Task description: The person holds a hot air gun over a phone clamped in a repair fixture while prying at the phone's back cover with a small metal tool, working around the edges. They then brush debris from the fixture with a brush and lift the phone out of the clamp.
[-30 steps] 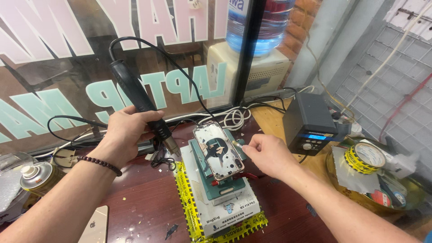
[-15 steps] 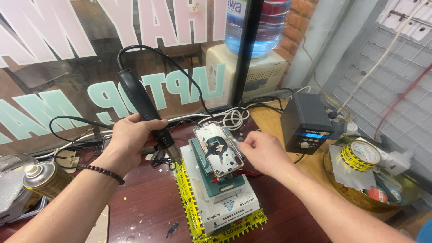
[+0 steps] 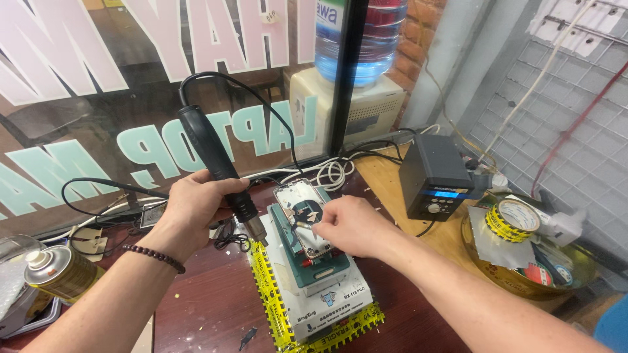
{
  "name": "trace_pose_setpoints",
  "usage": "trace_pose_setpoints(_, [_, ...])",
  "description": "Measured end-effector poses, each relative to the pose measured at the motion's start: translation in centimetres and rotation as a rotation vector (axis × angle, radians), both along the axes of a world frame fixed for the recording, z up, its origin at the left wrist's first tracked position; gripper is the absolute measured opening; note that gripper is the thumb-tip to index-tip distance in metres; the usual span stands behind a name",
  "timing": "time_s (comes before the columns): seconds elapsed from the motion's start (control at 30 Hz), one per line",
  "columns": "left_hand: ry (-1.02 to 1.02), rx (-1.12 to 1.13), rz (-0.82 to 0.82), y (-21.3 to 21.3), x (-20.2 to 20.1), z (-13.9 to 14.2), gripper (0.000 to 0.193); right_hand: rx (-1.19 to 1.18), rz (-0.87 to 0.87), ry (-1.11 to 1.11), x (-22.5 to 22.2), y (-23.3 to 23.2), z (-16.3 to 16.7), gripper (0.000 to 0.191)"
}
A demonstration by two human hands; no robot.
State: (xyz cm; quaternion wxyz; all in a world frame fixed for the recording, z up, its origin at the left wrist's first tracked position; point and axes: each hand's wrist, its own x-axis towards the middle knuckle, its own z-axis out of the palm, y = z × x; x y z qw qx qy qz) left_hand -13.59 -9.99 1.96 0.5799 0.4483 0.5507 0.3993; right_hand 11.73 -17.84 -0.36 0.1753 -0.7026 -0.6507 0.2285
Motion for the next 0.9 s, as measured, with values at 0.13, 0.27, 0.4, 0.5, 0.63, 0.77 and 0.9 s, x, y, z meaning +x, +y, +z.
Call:
trace_pose_setpoints(0.13, [-0.056, -0.011, -0.037, -0.2, 0.4, -0.1, 0.017, -0.019, -0.054, 0.028, -0.7, 1.0, 0.7, 0.028])
trace_pose_setpoints(0.27, [-0.032, -0.007, -0.035, -0.2, -1.2, -0.4, 0.017, -0.245, -0.089, 0.177, -1.5, 0.6, 0.9, 0.031])
trace_pose_setpoints(0.4, [-0.106, -0.030, -0.029, -0.1, -2.0, -0.6, 0.018, -0.107, -0.085, 0.114, -2.7, 0.5, 0.6, 0.032])
trace_pose_setpoints(0.5, [-0.064, -0.034, -0.022, -0.1, -2.4, -0.6, 0.019, -0.038, -0.070, 0.050, -2.8, 0.8, 0.3, 0.031])
trace_pose_setpoints(0.63, [-0.034, -0.030, -0.042, 0.0, -2.4, -0.5, 0.020, 0.026, -0.112, -0.007, -2.2, 0.7, -0.1, 0.028])
trace_pose_setpoints(0.77, [-0.048, -0.025, -0.045, 0.1, -2.2, -0.7, 0.020, 0.153, 0.038, -0.012, -2.8, -0.2, -0.7, 0.028])
trace_pose_setpoints(0.9, [-0.051, -0.009, -0.044, 0.2, -1.9, -0.9, 0.021, 0.061, -0.107, -0.035, -4.1, -1.9, -0.2, 0.022])
